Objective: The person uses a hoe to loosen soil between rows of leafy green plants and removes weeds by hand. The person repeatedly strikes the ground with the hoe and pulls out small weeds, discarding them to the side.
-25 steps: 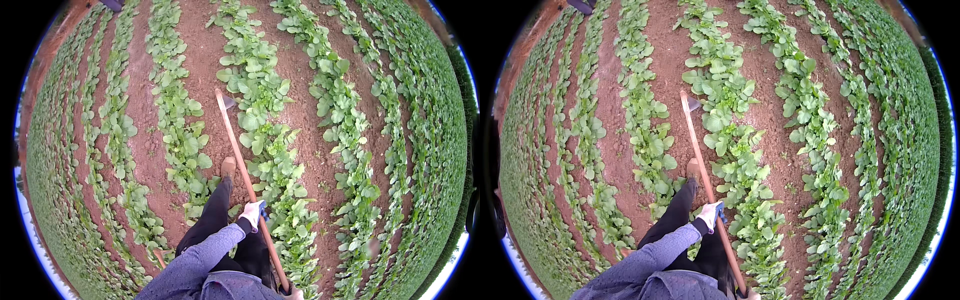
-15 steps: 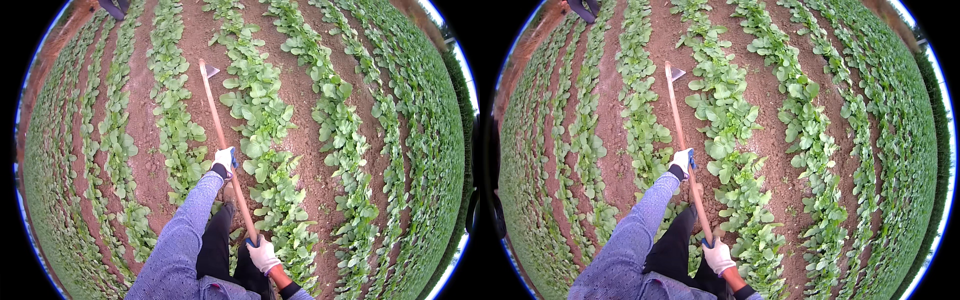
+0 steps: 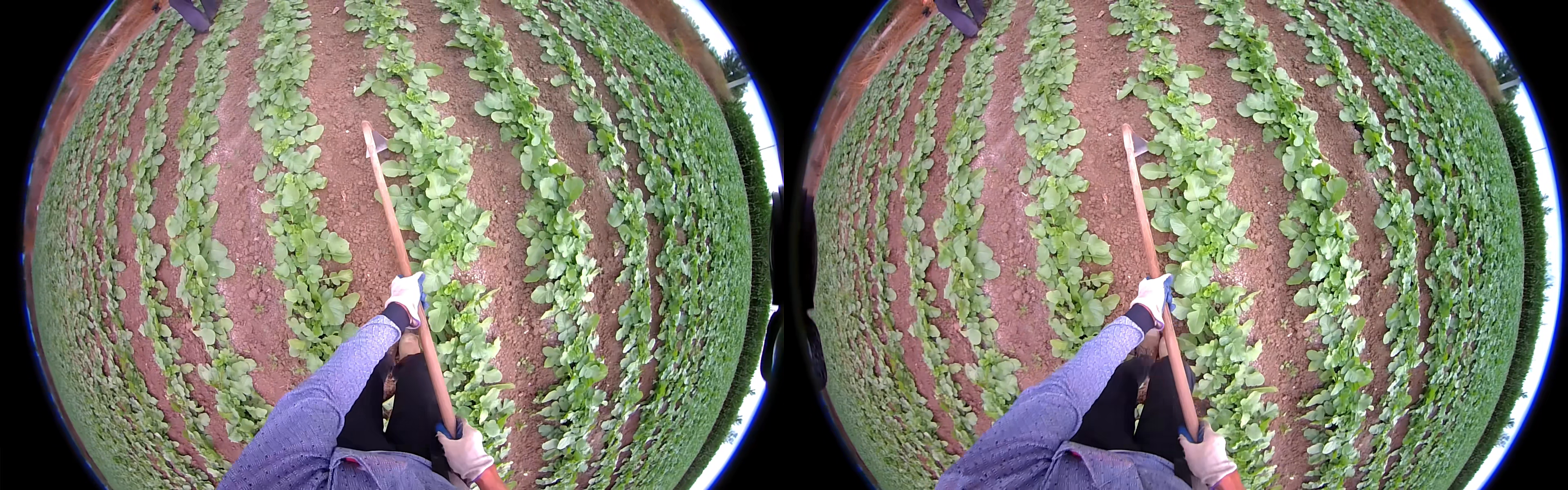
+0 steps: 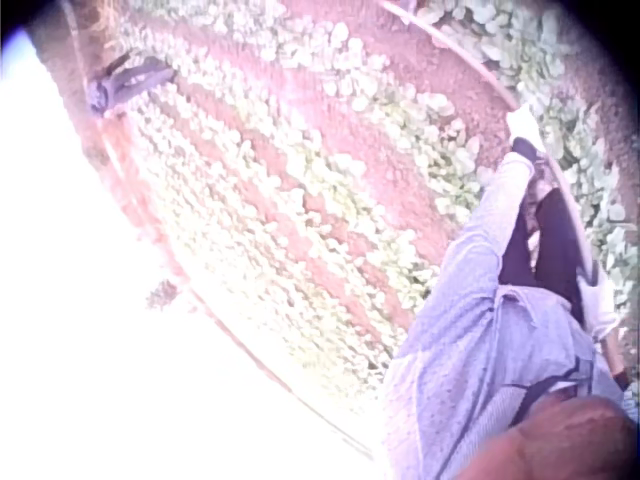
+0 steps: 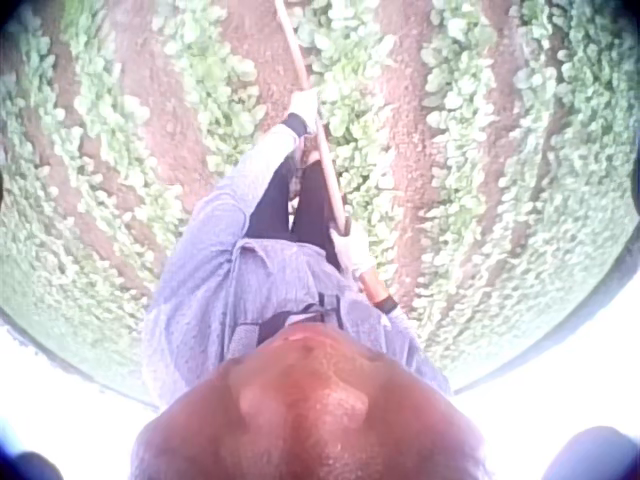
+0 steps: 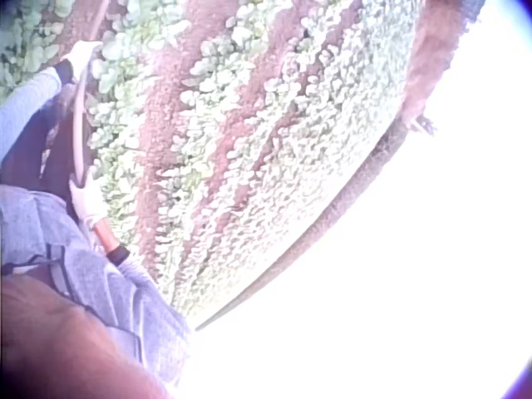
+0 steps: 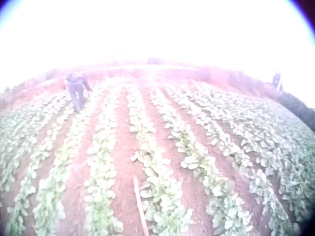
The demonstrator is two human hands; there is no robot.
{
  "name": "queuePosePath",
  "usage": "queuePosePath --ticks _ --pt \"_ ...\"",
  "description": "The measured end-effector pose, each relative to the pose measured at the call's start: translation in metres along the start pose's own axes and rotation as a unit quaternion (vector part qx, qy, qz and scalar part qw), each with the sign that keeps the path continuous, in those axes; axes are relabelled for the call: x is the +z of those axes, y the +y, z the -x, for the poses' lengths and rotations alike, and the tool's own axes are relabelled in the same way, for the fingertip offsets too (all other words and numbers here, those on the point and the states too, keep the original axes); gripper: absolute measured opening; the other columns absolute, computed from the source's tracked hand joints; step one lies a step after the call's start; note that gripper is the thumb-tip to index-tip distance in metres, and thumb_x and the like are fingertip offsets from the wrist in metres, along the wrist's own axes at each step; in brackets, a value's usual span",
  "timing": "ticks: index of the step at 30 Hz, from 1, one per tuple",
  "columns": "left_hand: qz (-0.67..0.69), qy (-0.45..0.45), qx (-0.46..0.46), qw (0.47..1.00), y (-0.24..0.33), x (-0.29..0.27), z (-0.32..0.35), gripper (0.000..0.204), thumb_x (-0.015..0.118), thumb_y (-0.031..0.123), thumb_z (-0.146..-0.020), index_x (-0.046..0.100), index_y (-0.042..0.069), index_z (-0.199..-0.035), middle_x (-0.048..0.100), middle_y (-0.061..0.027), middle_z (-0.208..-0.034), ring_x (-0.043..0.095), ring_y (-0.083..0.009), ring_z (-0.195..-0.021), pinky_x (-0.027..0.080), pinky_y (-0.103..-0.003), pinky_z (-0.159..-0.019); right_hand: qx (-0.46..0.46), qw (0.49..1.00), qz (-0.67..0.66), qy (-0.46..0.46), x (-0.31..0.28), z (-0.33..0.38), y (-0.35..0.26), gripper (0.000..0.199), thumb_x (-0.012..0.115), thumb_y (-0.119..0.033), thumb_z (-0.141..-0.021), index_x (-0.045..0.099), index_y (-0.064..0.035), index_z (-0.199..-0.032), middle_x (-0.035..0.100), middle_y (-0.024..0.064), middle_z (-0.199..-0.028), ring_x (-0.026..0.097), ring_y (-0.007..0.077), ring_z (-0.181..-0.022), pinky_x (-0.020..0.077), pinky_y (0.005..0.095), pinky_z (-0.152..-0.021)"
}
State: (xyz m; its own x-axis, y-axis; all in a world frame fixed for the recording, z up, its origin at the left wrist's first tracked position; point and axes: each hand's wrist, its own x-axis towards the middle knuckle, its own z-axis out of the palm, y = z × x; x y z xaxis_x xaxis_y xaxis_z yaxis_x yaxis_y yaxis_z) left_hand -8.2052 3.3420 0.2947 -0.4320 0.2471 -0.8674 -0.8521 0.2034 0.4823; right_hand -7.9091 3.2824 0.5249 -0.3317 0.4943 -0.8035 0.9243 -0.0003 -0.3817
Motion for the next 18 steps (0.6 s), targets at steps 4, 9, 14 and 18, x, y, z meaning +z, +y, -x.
queuePosePath --ticks 4,9,14,18 --pt "-0.004 -0.017 0.021 1.0 0.105 0.04 -0.019 0.026 0.059 0.024 -0.087 0.05 0.008 -0.069 0.045 -0.0035 -0.054 0.047 -0.0183 -0.045 0.039 -0.037 -0.043 0.001 1.0 -0.025 -0.008 -0.039 -0.056 -0.095 0.041 0.068 -0.023 -0.083 0.057 0.0036 -0.111 0.065 0.0194 -0.071 0.068 0.0296 -0.065 0.053 0.0393 -0.062" --pt "-0.102 0.022 0.059 0.993 0.155 0.055 -0.087 0.03 0.056 0.025 -0.088 0.051 0.007 -0.065 0.047 -0.0046 -0.052 0.048 -0.0184 -0.042 0.038 -0.037 -0.041 -0.023 0.996 -0.082 0.01 -0.04 -0.113 -0.136 0.037 0.069 -0.023 -0.083 0.057 0.0021 -0.108 0.065 0.0193 -0.073 0.067 0.0294 -0.063 0.0521 0.039 -0.06" --pt "-0.227 0.054 0.069 0.97 0.06 0.06 -0.04 0.021 0.065 0.021 -0.087 0.049 0.008 -0.089 0.049 -0.0015 -0.059 0.047 -0.0163 -0.043 0.042 -0.035 -0.038 0.06 0.998 0.01 -0.013 -0.06 -0.044 -0.075 0.044 0.074 -0.019 -0.077 0.06 0.0033 -0.111 0.069 0.0164 -0.083 0.067 0.0212 -0.074 0.0524 0.0335 -0.072" --pt "-0.097 -0.014 -0.147 0.984 0.079 0.076 0.08 0.025 0.065 0.02 -0.089 0.054 0.003 -0.103 0.057 -0.0065 -0.079 0.056 -0.0185 -0.061 0.051 -0.033 -0.053 0.134 0.989 -0.051 -0.044 -0.102 0.036 -0.089 0.033 0.069 -0.025 -0.082 0.06 -0.0014 -0.104 0.065 0.0217 -0.084 0.065 0.0355 -0.074 0.0495 0.0433 -0.065"
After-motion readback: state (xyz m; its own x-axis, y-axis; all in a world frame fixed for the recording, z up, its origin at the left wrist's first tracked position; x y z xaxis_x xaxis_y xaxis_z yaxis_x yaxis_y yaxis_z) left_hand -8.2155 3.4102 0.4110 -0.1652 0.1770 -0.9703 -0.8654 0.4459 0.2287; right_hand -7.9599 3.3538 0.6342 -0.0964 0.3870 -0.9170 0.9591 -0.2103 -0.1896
